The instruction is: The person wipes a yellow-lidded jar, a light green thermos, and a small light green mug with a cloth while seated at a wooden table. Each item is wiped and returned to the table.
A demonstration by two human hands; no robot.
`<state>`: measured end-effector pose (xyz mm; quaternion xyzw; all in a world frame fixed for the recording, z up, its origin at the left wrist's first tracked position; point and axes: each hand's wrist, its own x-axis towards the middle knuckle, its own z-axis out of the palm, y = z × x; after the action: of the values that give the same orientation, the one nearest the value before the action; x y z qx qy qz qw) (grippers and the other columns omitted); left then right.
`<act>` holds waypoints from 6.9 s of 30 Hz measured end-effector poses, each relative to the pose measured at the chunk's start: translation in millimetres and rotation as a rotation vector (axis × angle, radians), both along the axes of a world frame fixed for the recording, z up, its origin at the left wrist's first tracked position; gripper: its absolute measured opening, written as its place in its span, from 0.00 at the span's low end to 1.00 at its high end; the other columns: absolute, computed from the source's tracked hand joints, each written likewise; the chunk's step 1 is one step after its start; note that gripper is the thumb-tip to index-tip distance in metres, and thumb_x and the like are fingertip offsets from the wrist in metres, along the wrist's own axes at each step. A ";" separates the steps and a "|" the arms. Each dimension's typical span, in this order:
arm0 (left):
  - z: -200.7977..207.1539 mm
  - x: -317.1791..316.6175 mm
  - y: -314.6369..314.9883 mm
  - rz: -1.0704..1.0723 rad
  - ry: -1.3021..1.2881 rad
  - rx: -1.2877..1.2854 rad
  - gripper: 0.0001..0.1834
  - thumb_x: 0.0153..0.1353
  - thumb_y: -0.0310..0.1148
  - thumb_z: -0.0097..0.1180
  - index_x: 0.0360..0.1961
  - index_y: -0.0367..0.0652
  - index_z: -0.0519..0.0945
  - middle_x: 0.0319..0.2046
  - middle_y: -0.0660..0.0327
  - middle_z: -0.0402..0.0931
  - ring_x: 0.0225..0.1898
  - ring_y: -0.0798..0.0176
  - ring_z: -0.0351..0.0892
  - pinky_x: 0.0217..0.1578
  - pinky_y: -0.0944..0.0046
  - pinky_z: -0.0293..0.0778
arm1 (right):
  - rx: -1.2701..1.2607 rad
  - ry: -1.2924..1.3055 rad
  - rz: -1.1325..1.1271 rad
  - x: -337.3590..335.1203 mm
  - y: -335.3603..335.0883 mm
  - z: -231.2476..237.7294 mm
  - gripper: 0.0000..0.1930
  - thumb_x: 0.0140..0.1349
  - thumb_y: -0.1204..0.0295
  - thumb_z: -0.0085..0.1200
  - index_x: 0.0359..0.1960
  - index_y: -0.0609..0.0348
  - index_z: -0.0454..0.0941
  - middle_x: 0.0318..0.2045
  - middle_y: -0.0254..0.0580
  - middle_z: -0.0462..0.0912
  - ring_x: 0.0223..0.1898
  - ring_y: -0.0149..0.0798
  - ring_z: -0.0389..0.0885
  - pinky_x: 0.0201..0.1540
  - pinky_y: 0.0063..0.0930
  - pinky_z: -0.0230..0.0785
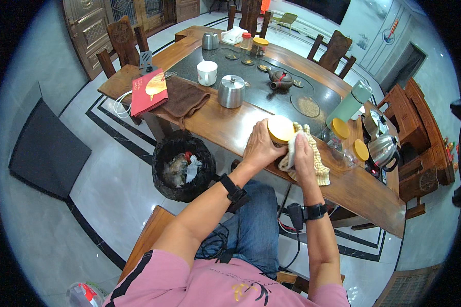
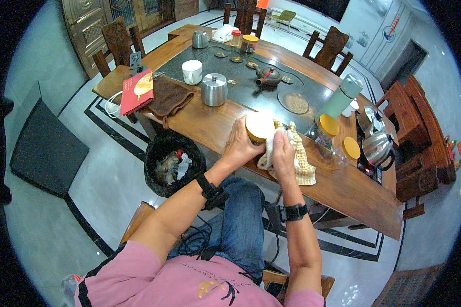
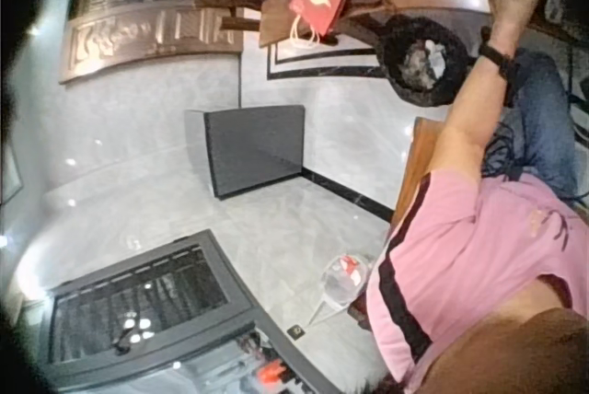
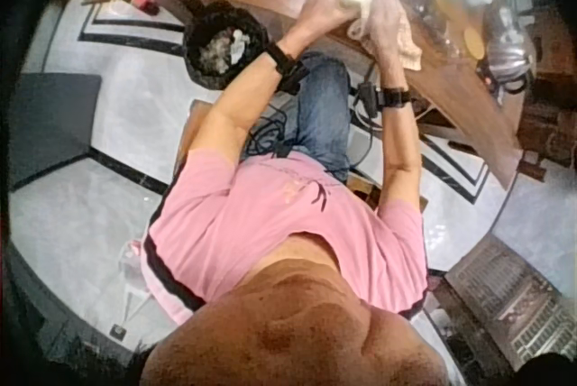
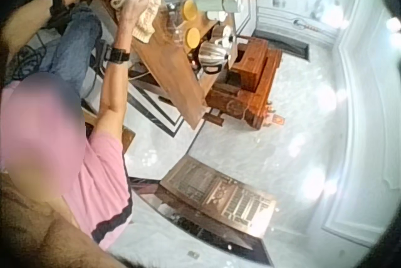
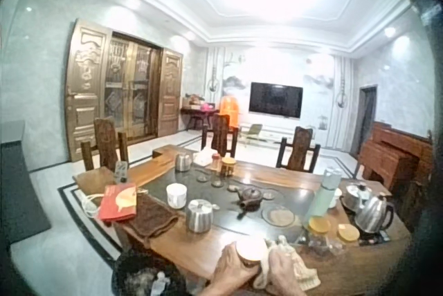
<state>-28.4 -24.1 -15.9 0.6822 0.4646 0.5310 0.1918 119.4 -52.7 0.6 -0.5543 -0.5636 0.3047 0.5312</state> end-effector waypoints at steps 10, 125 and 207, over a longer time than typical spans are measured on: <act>-2.6 -6.1 2.8 -0.021 0.045 -0.012 0.52 0.44 0.45 0.76 0.63 0.34 0.58 0.55 0.42 0.66 0.61 0.41 0.65 0.62 0.48 0.65 | -0.141 0.517 0.128 37.5 -14.4 22.8 0.21 0.76 0.59 0.43 0.52 0.68 0.76 0.42 0.45 0.84 0.36 0.33 0.85 0.39 0.27 0.81; -1.5 -62.5 14.4 0.162 -0.001 -0.070 0.64 0.48 0.44 0.75 0.73 0.31 0.41 0.66 0.32 0.58 0.66 0.35 0.60 0.67 0.44 0.57 | -0.088 -0.690 0.044 139.0 -66.5 0.5 0.29 0.72 0.58 0.46 0.63 0.73 0.67 0.61 0.68 0.71 0.65 0.64 0.65 0.71 0.47 0.53; 72.1 53.1 -1.1 -0.529 -0.149 0.166 0.48 0.53 0.25 0.69 0.68 0.37 0.49 0.58 0.41 0.63 0.61 0.41 0.68 0.60 0.51 0.66 | -0.006 0.352 0.206 67.5 -2.0 57.9 0.22 0.61 0.78 0.59 0.58 0.59 0.72 0.50 0.37 0.78 0.50 0.31 0.77 0.48 0.28 0.75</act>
<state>24.7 -25.2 56.2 0.7521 0.2102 0.5474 0.3008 186.8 -54.7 58.5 -0.4335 -0.5149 0.4512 0.5861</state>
